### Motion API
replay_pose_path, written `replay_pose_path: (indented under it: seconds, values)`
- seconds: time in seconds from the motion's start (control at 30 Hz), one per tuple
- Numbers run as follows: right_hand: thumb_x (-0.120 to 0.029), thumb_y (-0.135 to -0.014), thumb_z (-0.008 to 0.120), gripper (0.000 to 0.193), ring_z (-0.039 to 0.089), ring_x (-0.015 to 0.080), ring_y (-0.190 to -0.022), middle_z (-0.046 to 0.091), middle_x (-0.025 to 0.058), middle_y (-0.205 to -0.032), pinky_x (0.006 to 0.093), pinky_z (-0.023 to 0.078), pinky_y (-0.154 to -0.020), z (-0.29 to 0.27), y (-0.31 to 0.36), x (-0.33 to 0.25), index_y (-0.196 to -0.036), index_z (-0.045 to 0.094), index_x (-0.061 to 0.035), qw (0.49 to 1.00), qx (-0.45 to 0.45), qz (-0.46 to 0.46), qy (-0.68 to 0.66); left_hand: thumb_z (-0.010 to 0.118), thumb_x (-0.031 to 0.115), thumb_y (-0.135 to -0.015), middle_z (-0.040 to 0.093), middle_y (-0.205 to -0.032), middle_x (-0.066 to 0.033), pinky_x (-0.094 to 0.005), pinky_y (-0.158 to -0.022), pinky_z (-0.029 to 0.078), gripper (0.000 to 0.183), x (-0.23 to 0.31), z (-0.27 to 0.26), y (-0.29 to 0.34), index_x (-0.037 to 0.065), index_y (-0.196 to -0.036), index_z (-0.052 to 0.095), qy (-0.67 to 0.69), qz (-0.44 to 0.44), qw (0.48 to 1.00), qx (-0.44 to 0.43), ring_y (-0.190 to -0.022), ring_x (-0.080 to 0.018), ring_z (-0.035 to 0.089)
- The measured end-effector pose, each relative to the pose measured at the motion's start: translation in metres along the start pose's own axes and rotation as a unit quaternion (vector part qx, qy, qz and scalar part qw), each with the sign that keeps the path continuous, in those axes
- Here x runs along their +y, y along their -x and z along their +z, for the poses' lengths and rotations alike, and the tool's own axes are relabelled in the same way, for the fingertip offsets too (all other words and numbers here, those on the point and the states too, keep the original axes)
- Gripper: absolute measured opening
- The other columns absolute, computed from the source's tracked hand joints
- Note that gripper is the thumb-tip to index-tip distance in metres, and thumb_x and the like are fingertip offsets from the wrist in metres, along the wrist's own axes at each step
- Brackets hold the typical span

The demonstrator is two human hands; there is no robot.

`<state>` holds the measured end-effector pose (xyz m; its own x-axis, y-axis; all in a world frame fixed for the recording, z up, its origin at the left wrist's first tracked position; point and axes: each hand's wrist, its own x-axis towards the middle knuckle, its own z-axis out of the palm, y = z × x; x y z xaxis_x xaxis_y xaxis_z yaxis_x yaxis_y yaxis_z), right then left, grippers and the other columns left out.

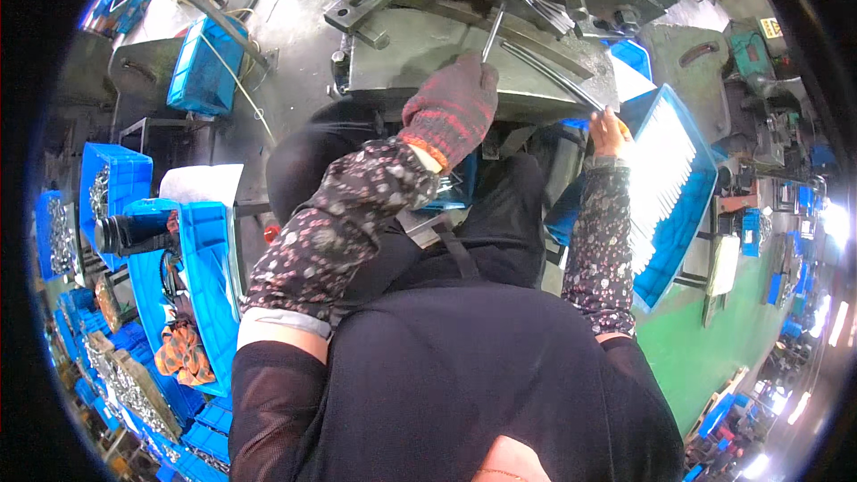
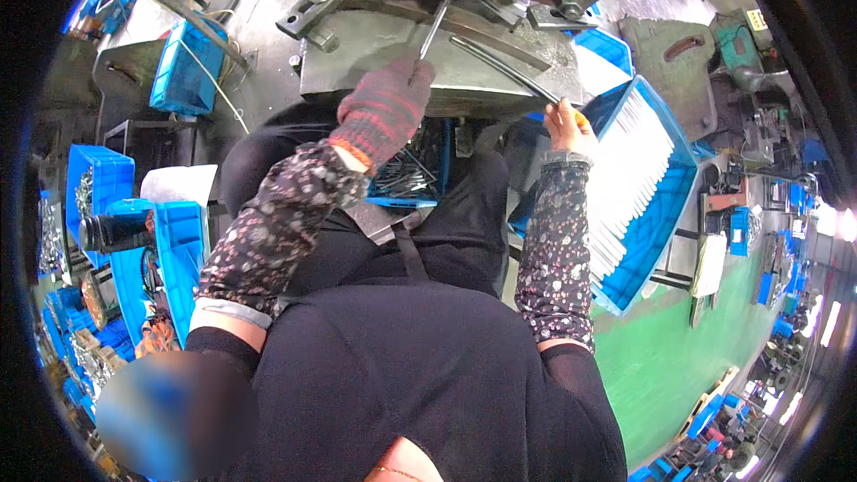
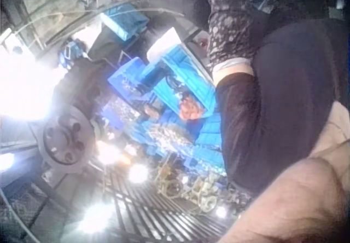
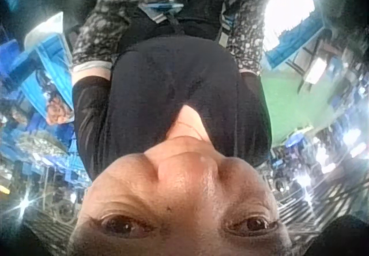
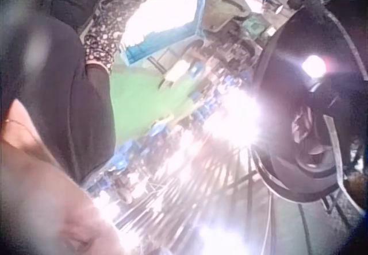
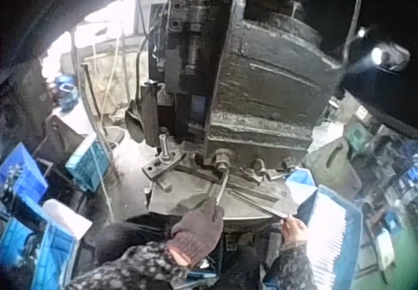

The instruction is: Inserting metal rods into a press machine and pulling a lever to process each part.

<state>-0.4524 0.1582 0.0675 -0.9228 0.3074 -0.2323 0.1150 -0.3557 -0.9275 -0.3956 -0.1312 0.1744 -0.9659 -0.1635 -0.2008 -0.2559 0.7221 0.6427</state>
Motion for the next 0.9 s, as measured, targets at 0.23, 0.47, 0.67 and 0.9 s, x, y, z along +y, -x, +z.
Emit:
replay_pose_path:
  seconds: [0.23, 0.47, 0.67, 0.9]
  values:
    - [-0.014, -0.088, 0.068, 0.011, 0.069, 0.0225, -0.077, 0.066, 0.0071, -0.076, 0.0335, 0.058, -0.074, -0.014, -0.011, -0.032, -0.082, 0.063, -0.0058, 0.997, -0.042, -0.053, 0.028, 0.059, 0.016, -0.084, 0.061, -0.1, -0.0196, -0.0473, -0.074, 0.055, 0.025, 0.022, -0.028, -0.012, 0.002, -0.105, 0.062, -0.223, 0.332, 0.916, 0.02, -0.093, -0.0332, 0.064]
    - [-0.013, -0.088, 0.067, 0.014, 0.067, 0.021, -0.082, 0.066, 0.0103, -0.088, 0.0308, 0.059, -0.074, -0.02, -0.021, -0.052, -0.092, 0.06, -0.0022, 0.998, -0.022, -0.051, 0.01, 0.064, 0.012, -0.081, 0.065, -0.104, -0.0189, -0.0477, -0.079, 0.055, 0.032, 0.061, -0.005, -0.057, 0.006, -0.112, 0.061, -0.198, 0.194, 0.961, -0.013, -0.094, -0.0271, 0.066]
    - [-0.015, -0.088, 0.068, 0.024, 0.065, 0.0215, -0.085, 0.065, 0.0115, -0.094, 0.0305, 0.057, -0.077, -0.012, -0.039, -0.064, -0.102, 0.058, 0.0001, 0.999, -0.031, -0.012, -0.002, 0.062, 0.025, -0.087, 0.061, -0.083, -0.0078, -0.0308, -0.064, 0.05, 0.037, -0.012, -0.039, 0.01, 0.005, -0.118, 0.058, 0.316, 0.059, 0.931, -0.171, -0.069, -0.0168, 0.059]
    - [-0.014, -0.089, 0.066, 0.021, 0.062, 0.0319, -0.091, 0.064, 0.0185, -0.1, 0.0434, 0.051, -0.083, 0.059, -0.119, -0.035, -0.101, 0.057, 0.0006, 0.995, -0.049, 0.07, -0.047, 0.058, 0.028, -0.089, 0.057, -0.077, -0.0034, -0.0268, -0.055, 0.042, 0.047, -0.042, -0.051, 0.022, 0.007, -0.131, 0.053, 0.338, -0.034, 0.927, -0.158, -0.064, -0.0109, 0.053]
